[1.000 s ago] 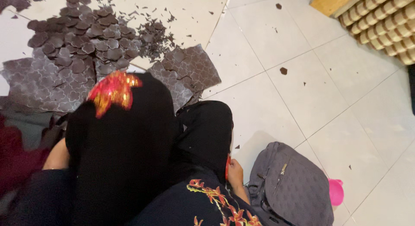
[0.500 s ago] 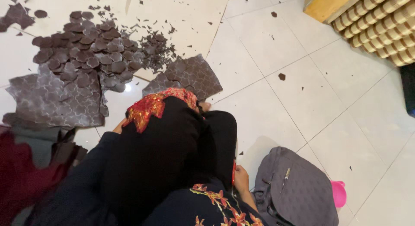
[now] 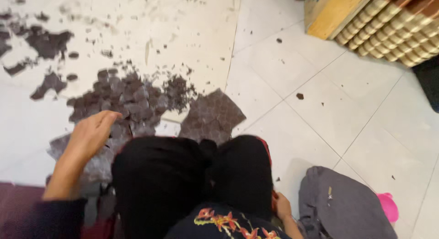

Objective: The person sits on the floor and uses red-handled scissors to cut flower-shaped pieces from a brown patterned sheet. The cut shapes are placed in a growing pile on the floor while the remaining sheet is repositioned for continued cutting.

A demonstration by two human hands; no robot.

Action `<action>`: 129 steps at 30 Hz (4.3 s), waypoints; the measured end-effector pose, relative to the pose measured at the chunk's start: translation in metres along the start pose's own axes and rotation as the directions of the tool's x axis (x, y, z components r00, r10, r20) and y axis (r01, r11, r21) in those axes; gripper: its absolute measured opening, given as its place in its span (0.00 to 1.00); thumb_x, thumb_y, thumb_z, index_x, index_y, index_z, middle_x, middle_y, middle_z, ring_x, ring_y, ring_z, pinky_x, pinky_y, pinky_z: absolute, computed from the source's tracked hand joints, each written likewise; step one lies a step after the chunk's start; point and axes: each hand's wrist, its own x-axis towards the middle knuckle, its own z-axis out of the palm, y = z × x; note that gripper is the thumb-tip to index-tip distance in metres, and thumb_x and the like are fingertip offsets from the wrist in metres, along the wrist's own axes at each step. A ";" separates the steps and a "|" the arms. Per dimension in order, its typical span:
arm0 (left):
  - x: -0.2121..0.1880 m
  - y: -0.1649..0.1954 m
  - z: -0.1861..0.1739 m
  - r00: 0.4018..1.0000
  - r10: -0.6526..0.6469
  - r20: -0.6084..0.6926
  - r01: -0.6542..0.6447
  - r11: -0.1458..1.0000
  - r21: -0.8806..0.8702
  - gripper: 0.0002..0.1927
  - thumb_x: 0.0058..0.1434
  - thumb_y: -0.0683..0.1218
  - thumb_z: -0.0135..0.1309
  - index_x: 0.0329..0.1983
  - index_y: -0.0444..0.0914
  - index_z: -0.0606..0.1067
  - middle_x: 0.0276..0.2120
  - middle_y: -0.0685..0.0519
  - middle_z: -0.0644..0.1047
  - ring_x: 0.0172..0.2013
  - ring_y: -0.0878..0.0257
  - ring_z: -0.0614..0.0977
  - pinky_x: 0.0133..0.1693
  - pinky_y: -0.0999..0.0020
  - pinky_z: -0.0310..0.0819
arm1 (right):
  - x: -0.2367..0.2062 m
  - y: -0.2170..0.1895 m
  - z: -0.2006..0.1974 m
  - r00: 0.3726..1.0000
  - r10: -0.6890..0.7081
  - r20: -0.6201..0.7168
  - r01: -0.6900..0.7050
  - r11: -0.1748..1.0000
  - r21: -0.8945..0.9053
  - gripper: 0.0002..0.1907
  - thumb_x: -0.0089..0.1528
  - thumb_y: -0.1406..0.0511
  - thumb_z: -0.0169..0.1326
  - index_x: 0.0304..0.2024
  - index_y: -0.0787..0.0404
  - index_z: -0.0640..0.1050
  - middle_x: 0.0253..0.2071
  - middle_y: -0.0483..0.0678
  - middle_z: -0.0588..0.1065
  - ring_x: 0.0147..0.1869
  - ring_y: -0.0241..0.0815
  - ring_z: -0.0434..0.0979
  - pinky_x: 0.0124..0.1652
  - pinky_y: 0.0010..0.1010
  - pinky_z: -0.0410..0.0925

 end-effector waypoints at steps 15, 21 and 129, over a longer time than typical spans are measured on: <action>0.094 0.112 0.192 0.986 0.164 -0.008 -0.128 0.733 -0.668 0.19 0.56 0.36 0.56 0.52 0.39 0.79 0.47 0.49 0.83 0.48 0.62 0.84 0.49 0.68 0.78 | 0.149 -0.201 -0.057 0.969 -0.041 -0.243 0.199 0.712 0.673 0.10 0.65 0.62 0.57 0.36 0.58 0.70 0.24 0.42 0.68 0.21 0.35 0.73 0.15 0.24 0.57; 0.117 0.101 0.235 0.999 0.036 0.025 -0.003 0.637 -0.771 0.19 0.54 0.36 0.62 0.51 0.37 0.80 0.43 0.49 0.84 0.45 0.62 0.85 0.45 0.69 0.79 | 0.178 -0.305 0.056 0.965 -0.254 0.059 0.168 0.780 0.603 0.07 0.63 0.65 0.58 0.39 0.61 0.75 0.35 0.46 0.80 0.31 0.34 0.74 0.29 0.23 0.65; 0.110 0.036 0.236 0.955 -0.184 0.233 0.239 0.007 -0.971 0.11 0.60 0.38 0.63 0.44 0.34 0.77 0.33 0.53 0.80 0.30 0.67 0.81 0.33 0.73 0.78 | 0.145 -0.281 0.101 0.776 -0.356 0.521 0.190 0.919 0.345 0.29 0.61 0.42 0.53 0.49 0.57 0.77 0.32 0.42 0.72 0.36 0.33 0.72 0.37 0.26 0.68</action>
